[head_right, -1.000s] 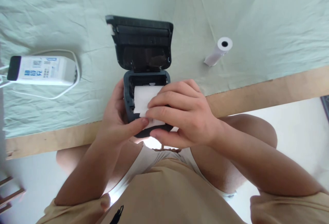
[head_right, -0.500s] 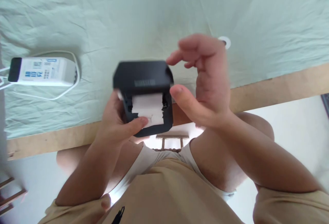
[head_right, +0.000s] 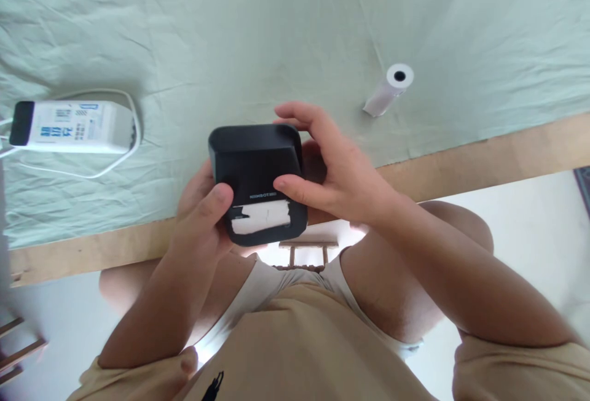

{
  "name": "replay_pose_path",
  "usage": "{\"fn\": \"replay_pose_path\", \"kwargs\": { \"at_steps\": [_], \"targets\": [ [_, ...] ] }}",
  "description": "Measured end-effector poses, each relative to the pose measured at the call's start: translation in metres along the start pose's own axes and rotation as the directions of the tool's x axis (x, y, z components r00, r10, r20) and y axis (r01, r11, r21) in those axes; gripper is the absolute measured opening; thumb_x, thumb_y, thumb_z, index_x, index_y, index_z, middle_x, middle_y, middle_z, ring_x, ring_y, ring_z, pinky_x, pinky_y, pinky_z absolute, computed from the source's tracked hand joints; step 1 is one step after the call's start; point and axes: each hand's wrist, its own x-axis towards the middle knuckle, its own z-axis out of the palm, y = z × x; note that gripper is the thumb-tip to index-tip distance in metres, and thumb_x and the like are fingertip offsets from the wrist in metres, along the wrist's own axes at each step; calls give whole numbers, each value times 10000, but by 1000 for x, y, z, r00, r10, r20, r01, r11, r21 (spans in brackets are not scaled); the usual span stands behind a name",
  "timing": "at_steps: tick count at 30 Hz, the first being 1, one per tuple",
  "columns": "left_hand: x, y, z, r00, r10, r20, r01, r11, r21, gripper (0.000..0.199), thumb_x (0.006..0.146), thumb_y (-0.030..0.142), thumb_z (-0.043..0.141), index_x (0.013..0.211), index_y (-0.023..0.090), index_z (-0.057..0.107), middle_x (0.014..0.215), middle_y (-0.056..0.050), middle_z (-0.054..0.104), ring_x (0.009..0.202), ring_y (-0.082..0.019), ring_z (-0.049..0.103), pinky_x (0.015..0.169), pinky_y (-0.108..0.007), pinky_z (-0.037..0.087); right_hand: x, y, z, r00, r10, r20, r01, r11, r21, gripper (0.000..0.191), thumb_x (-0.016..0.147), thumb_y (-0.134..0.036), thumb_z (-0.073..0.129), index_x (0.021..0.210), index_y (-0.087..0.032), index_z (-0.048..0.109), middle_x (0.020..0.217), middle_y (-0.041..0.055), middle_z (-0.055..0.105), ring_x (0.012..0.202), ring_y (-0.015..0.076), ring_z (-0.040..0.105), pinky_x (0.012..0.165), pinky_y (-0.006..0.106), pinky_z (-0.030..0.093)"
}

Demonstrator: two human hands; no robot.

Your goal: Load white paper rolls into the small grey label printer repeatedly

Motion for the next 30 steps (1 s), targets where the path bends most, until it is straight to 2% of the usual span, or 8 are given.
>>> {"fn": "replay_pose_path", "kwargs": {
  "at_steps": [5,8,11,13,15,18,23,30],
  "targets": [
    [-1,4,5,1000,-9,11,9,1000,-24,499,935,442,929,1370,268,756,1345,-107,848,1416,-411,762,1048,-449,730,0,2,2,999,-19,-36,18,1000,-14,653,1053,-343,696,1653,-370,440,1590,129,697,1143,286,824,895,436,731],
    [3,-5,1,998,56,15,-55,997,-61,515,977,505,870,1427,278,764,1387,-106,840,1415,-396,765,1042,-455,736,0,2,3,999,0,-50,-1,1000,-14,663,1037,-344,718,1646,-349,456,1588,137,700,1193,301,814,913,436,729],
    [6,-12,1,992,123,13,-120,986,-119,480,1042,517,784,1474,309,771,1414,-73,836,1393,-332,784,1045,-406,733,0,0,3,999,-1,-49,0,1000,-20,593,1060,-369,689,1616,-364,485,1600,121,693,1343,319,763,984,457,724],
    [8,-14,4,992,124,-34,-128,983,-129,384,1075,467,751,1429,324,796,1394,-31,845,1392,-277,783,1088,-352,704,0,-2,3,999,-18,-47,17,999,-28,548,1096,-401,641,1618,-367,479,1603,112,685,1385,308,739,1035,463,712],
    [9,-13,7,988,106,-113,-120,985,-125,312,1100,469,718,1347,310,824,1341,-18,862,1402,-260,777,1116,-339,683,0,-1,3,999,-30,-37,29,999,-39,552,1122,-463,605,1640,-347,455,1572,116,696,1328,296,754,1046,471,703],
    [12,-14,8,977,43,-208,-71,989,-128,347,1115,555,679,1198,265,850,1227,-36,889,1396,-277,783,1065,-352,700,0,1,4,999,-9,-45,6,998,-62,530,1149,-519,530,1638,-326,461,1547,128,695,1280,290,757,1043,496,692],
    [13,-16,5,970,-5,-242,-44,980,-196,373,1115,566,690,1054,253,882,1025,-5,905,1140,-220,875,855,-273,718,-2,5,7,982,-73,-172,57,994,-95,415,1138,-460,556,1534,-337,545,1445,122,717,1232,292,758,1019,499,684],
    [13,-17,4,947,55,-317,-110,981,-158,353,1112,521,709,971,247,882,935,-1,884,934,-193,861,815,-274,703,-1,-8,3,989,-97,-114,74,979,-189,582,1020,-344,665,1576,-383,496,1301,104,722,1182,327,720,1000,522,668]
  ]
}}
